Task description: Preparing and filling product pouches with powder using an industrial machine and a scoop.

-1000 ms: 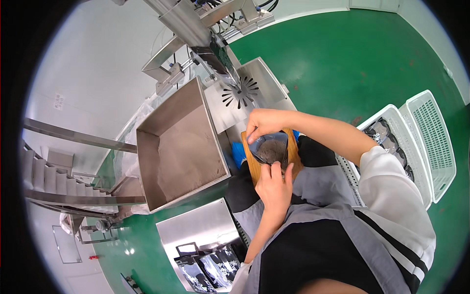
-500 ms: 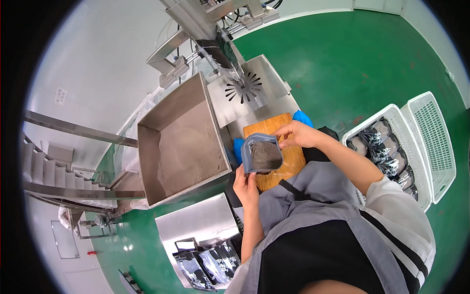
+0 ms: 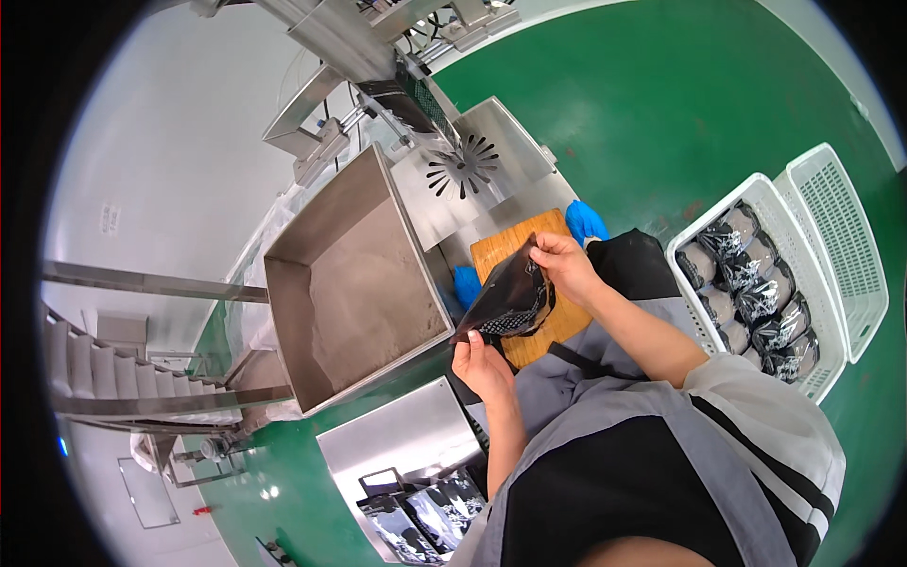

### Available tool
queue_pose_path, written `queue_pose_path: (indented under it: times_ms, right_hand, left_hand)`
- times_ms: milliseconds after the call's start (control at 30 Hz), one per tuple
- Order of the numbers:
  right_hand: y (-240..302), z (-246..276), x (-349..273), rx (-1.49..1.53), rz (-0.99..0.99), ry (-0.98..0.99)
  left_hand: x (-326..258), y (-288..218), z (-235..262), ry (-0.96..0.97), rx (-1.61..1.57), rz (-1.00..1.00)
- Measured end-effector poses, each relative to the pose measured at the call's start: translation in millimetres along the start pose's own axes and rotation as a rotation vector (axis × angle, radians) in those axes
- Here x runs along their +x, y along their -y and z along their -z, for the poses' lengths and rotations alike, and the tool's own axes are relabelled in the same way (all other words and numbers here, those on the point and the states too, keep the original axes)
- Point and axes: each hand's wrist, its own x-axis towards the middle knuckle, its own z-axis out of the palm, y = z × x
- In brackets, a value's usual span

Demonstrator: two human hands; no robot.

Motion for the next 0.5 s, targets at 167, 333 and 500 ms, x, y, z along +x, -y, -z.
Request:
queue_pose_path:
  times_ms: [167,333,500]
  right_hand:
    - [-15.2,-8.0,5.9,-0.110,0.098,-0.238]
    - [-15.1,-7.1,9.2,-0.447,0.186,-0.348]
    - [-16.9,-4.5,11.0,-0.568,0.234,-0.304]
  left_hand:
    - [-6.7,-7.5,-2.2,-0.063,0.029,0.025]
    - [-6.0,-25.7,39.4,0.153,0.279,0.197]
    - [87.8,-65.9,-11.1,0.367,0.479,0.621]
